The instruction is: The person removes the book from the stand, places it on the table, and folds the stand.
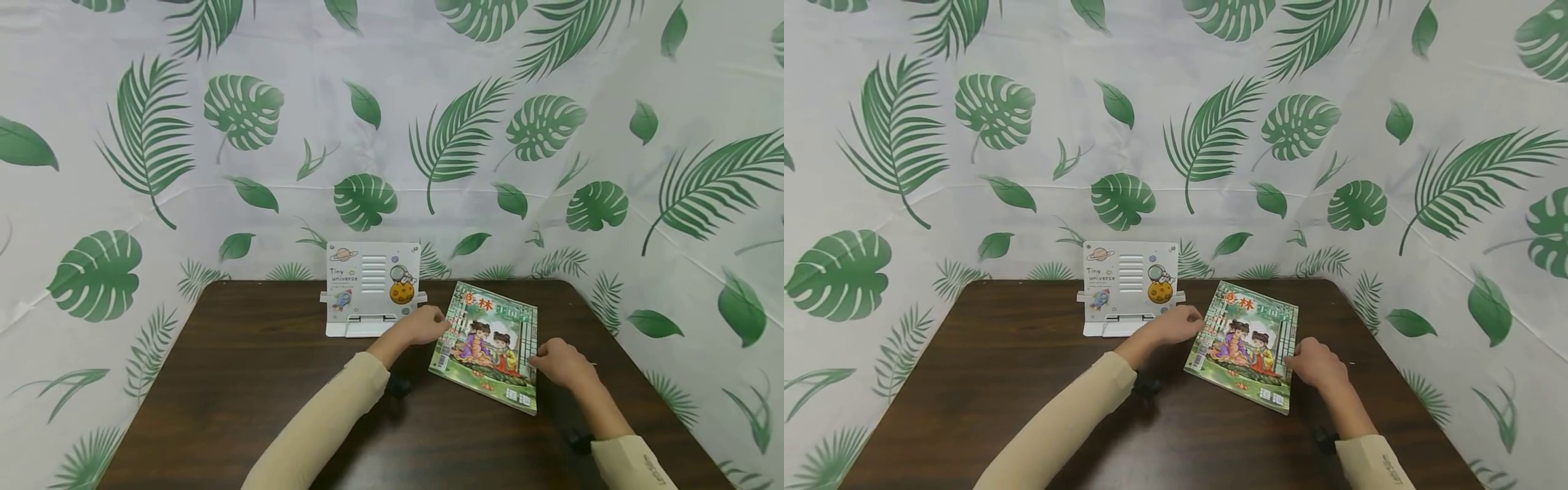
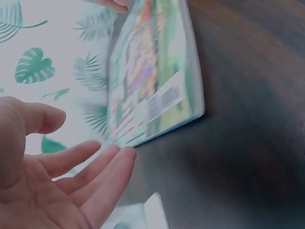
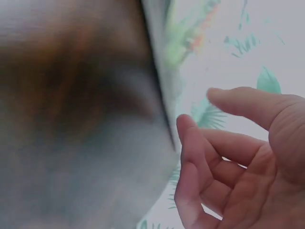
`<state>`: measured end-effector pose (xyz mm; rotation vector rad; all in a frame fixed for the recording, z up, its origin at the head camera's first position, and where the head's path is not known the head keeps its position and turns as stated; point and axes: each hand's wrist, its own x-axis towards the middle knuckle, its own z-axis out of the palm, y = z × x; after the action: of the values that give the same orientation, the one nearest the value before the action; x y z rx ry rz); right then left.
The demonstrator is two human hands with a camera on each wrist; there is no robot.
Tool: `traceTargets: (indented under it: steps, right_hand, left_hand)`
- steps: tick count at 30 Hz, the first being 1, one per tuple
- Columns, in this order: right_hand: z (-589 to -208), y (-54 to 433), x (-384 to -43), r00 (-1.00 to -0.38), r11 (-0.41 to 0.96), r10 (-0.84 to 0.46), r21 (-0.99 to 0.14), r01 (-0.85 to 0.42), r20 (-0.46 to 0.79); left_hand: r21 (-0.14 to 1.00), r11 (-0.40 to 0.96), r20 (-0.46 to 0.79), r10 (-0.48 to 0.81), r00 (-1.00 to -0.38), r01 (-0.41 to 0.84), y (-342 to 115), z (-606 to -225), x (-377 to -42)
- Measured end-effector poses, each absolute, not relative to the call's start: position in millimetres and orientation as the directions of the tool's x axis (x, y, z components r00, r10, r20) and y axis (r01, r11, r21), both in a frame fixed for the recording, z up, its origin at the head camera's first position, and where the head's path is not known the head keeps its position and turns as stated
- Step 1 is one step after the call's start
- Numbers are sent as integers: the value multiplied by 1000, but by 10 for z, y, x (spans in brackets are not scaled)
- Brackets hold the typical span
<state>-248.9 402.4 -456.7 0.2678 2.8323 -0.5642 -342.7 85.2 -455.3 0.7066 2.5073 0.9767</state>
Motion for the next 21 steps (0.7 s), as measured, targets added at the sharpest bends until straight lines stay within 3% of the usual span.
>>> traceTargets:
  steps: [6,14,21]
  right_hand:
    - [-4393,3968,-2572,-980,916,95,-370,155,-175]
    - [-4279,3502,-2663,-989,749,-124,-661,-42,-78]
    - [-4253,2926,-2745,-959,670,-280,-725,-160,-47]
  left_hand:
    - [657,659,15,474,-880,366,599,-4326,-3461]
    - [707,610,150,365,-919,358,178,-3938,-3576]
    - [710,615,243,240,-940,342,-107,-3835,-3704]
